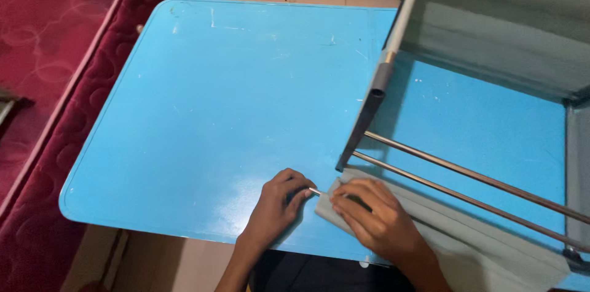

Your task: The person assembles a gray fabric storage shelf by unfolding its sides and inserting metal support rods into the frame. They secure the rods into the corner joints and adjust the fabric panels to form a stable rectangular structure on a blue table.

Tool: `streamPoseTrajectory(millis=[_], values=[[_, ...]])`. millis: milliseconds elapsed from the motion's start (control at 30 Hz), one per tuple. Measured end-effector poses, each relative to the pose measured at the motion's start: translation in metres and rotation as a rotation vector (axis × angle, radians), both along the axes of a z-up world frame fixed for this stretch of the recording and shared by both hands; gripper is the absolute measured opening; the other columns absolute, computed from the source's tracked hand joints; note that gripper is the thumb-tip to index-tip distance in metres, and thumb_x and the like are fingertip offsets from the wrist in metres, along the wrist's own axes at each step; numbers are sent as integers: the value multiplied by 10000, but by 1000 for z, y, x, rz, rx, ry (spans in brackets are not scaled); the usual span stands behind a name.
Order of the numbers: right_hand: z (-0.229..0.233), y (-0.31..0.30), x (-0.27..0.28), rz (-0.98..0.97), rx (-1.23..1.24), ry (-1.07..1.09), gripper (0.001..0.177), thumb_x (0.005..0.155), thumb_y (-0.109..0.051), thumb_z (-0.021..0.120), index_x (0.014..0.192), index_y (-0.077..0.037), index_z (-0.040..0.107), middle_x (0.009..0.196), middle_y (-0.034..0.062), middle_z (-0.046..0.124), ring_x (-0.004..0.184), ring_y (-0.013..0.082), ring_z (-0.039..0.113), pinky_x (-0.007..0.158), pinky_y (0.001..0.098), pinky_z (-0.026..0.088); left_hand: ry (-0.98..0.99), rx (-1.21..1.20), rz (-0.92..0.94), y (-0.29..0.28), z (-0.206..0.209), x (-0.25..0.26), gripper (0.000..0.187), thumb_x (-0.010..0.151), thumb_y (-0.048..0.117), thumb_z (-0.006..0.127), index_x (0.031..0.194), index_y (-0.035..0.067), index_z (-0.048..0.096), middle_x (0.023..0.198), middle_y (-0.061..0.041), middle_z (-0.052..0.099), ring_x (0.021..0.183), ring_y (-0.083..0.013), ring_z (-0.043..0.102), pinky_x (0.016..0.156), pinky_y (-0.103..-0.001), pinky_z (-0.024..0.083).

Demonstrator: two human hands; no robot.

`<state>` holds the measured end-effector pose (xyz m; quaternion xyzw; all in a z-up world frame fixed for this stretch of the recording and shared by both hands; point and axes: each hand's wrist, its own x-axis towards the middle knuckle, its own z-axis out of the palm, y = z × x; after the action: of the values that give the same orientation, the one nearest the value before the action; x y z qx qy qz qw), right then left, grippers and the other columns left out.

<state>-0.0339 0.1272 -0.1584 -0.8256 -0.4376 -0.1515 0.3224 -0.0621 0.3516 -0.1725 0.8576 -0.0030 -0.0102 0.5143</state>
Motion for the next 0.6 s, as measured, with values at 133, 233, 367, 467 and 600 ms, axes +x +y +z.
streamPoseTrajectory(millis=[133,233,367,467,600], values=[[-4,10,1,69,-60,134,254,844,-103,781,1083,-23,755,1091,129,744,976,259,732,802,373,605,68,-282,94,14,-11,4,147,932,126,689,1027,22,731,951,-87,766,841,-156,685,765,-326,549],[-9,18,4,43,-119,45,276,845,-138,772,1088,-13,738,1107,148,731,979,265,723,807,372,595,26,-654,121,25,-32,6,144,983,99,622,1081,-7,635,1057,-152,782,952,-173,704,863,-326,565],[-4,28,3,-53,-116,130,327,816,-166,779,1099,-9,736,1061,120,750,917,242,721,770,376,588,21,-1037,213,32,-43,8,168,1046,152,507,1133,8,503,1055,-252,744,975,-310,731,912,-423,593],[-1,39,4,-81,-154,132,334,833,-194,762,1113,-14,734,1033,107,753,896,225,716,750,371,588,68,-1134,315,40,-42,13,203,1045,197,458,1141,20,434,1013,-266,714,973,-373,771,912,-482,586],[3,57,11,-132,-291,199,385,851,-260,735,1159,-30,735,972,98,741,807,208,688,668,366,570,-48,-1221,411,38,-43,16,245,1079,238,470,1154,14,405,943,-215,657,918,-379,737,837,-531,631]])
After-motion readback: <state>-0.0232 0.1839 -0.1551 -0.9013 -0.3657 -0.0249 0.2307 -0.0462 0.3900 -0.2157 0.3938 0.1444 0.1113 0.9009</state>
